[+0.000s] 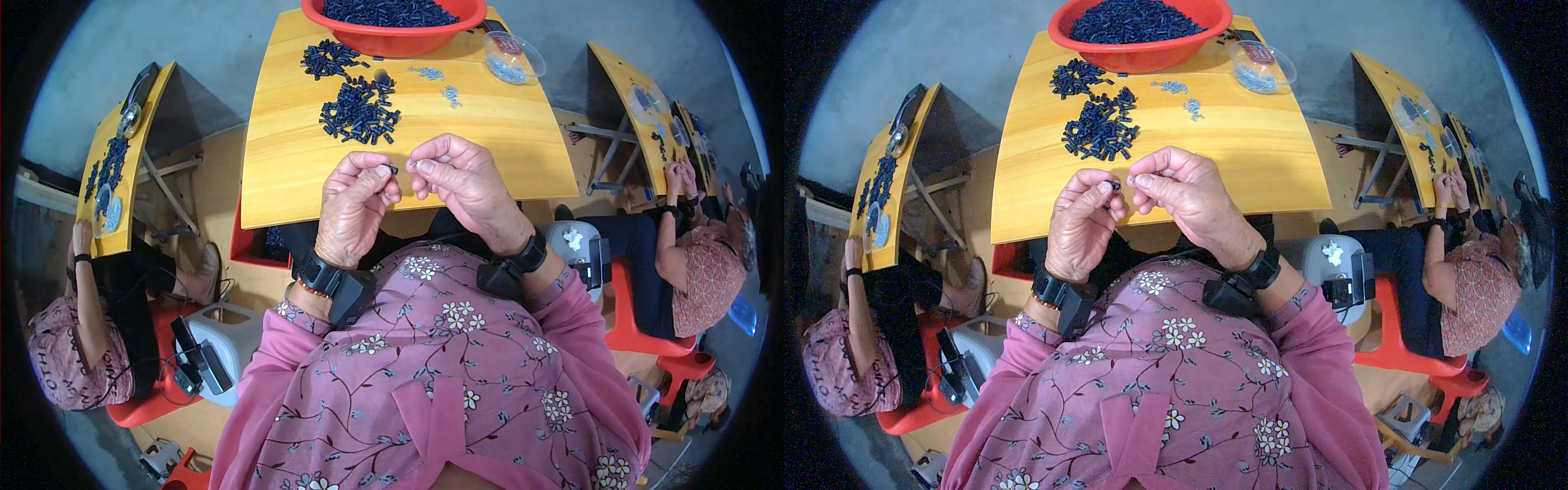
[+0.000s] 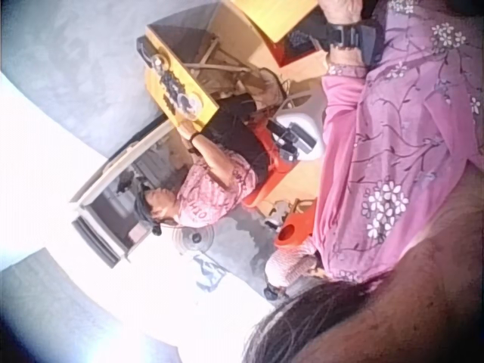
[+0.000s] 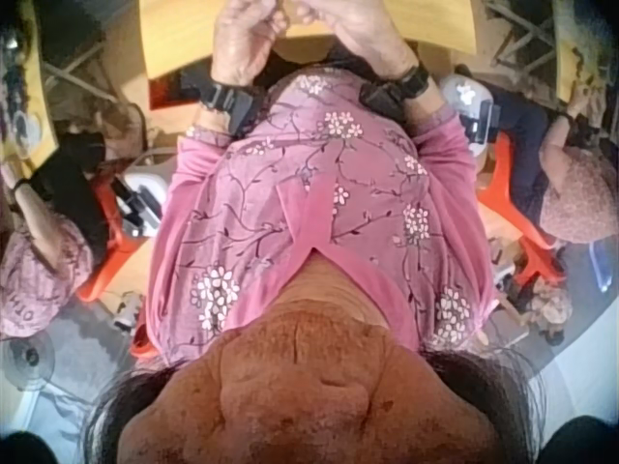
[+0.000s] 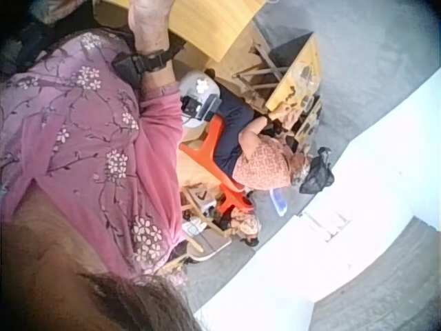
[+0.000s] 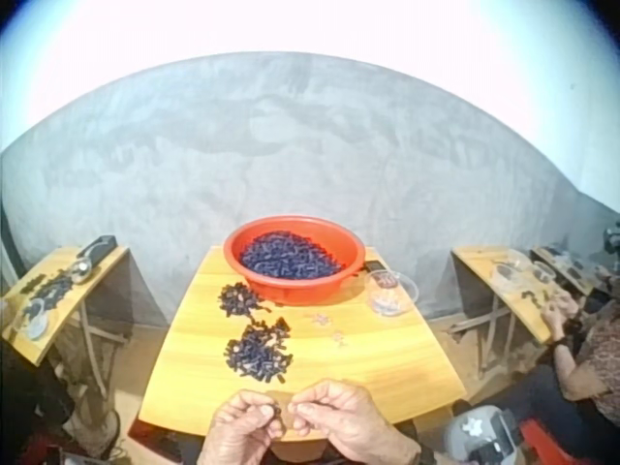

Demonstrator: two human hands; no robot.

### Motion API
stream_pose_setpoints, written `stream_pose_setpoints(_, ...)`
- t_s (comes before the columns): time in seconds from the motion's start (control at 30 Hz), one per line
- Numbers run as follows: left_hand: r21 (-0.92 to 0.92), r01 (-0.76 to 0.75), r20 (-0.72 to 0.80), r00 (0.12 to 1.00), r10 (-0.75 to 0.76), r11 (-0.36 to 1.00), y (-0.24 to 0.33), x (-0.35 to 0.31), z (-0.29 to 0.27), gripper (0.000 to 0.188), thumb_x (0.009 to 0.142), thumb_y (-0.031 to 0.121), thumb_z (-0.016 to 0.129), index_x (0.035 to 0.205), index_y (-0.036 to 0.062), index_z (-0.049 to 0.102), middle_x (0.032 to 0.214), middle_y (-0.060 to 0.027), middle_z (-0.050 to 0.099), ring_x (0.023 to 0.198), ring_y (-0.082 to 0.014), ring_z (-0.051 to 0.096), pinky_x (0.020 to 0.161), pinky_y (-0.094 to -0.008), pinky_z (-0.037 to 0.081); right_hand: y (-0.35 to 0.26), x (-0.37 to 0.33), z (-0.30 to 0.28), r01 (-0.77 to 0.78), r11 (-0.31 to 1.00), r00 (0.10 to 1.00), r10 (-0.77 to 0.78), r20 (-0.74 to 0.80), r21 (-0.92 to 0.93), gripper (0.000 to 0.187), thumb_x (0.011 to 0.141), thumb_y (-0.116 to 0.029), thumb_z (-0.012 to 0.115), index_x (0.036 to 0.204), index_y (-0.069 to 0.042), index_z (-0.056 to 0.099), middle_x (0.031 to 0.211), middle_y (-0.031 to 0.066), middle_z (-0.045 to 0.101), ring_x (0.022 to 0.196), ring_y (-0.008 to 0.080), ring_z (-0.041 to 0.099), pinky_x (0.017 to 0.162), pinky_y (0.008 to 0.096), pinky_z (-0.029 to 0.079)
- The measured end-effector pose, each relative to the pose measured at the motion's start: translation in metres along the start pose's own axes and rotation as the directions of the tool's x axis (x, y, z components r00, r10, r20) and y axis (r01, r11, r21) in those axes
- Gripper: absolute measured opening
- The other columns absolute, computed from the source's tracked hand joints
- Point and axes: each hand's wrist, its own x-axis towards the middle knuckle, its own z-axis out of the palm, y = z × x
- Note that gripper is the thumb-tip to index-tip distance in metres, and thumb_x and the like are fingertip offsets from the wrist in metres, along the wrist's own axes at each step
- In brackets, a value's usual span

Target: Sorting and inspecting small blue rubber or plastic components at a workstation.

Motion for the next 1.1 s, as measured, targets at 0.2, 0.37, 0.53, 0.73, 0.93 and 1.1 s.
stream_pose_setpoints(0.2,-0.134,0.051,0.022,0.999,-0.048,0.99,-0.002,-0.002,0.001,0.009,0.093,0.002,0.057,0.101,0.0039,0.06,0.092,-0.0093,0.066,0.077,-0.0157,0.063,0.069,-0.0296,0.052,0.002,0.001,0.001,0.071,0.973,0.997,-0.073,-0.001,-0.222,0.012,0.091,-0.001,0.062,0.102,0.003,0.064,0.086,0.0057,0.066,0.071,0.0095,0.062,0.067,0.0227,0.053)
stream_pose_setpoints(0.37,-0.157,0.086,0.055,0.995,-0.079,0.984,-0.003,-0.002,0.002,0.008,0.093,0.002,0.057,0.099,0.0033,0.061,0.092,-0.0119,0.067,0.078,-0.017,0.065,0.07,-0.0297,0.054,-0.003,0.002,0.007,0.09,0.942,0.996,-0.094,0.002,-0.324,0.011,0.091,0.0,0.062,0.101,0.003,0.064,0.087,0.0055,0.068,0.071,0.0074,0.062,0.065,0.0203,0.052)
stream_pose_setpoints(0.53,-0.139,0.087,0.061,0.995,-0.08,0.986,-0.003,-0.002,0.003,0.006,0.092,0.001,0.057,0.097,0.0021,0.061,0.091,-0.0125,0.067,0.079,-0.0177,0.066,0.07,-0.0297,0.056,-0.005,0.0,0.008,0.093,0.912,0.995,-0.097,0.009,-0.399,0.011,0.091,-0.001,0.062,0.101,0.003,0.064,0.088,0.0064,0.068,0.072,0.0072,0.063,0.065,0.0208,0.053)
stream_pose_setpoints(0.73,-0.08,0.063,0.048,0.997,-0.059,0.995,-0.003,-0.003,0.006,0.006,0.091,-0.002,0.057,0.094,0.0016,0.06,0.09,-0.0129,0.067,0.078,-0.0187,0.067,0.068,-0.0307,0.057,-0.011,0.0,0.012,0.201,0.732,0.974,-0.217,0.056,-0.651,0.009,0.087,0.0,0.065,0.096,0.002,0.067,0.087,0.0038,0.065,0.075,0.0079,0.062,0.067,0.0226,0.051)
stream_pose_setpoints(0.93,-0.091,0.05,0.099,0.994,-0.041,0.995,-0.003,-0.004,0.01,0.006,0.092,-0.001,0.057,0.095,0.0014,0.061,0.092,-0.0134,0.068,0.079,-0.0194,0.067,0.07,-0.0311,0.058,-0.02,-0.003,0.013,0.238,0.687,0.97,-0.203,0.133,-0.687,0.011,0.085,0.001,0.066,0.095,0.001,0.069,0.089,0.0045,0.064,0.078,0.0096,0.062,0.068,0.0239,0.05)
stream_pose_setpoints(1.1,-0.219,0.075,0.051,0.997,-0.065,0.973,-0.007,-0.007,0.012,0.004,0.09,-0.003,0.059,0.093,-0.0003,0.058,0.092,-0.0166,0.067,0.077,-0.0214,0.068,0.069,-0.0317,0.059,-0.015,-0.008,0.012,0.217,0.803,0.976,-0.196,0.098,-0.555,0.015,0.086,0.004,0.064,0.1,0.001,0.068,0.089,0.0027,0.065,0.08,0.0088,0.063,0.071,0.0226,0.051)
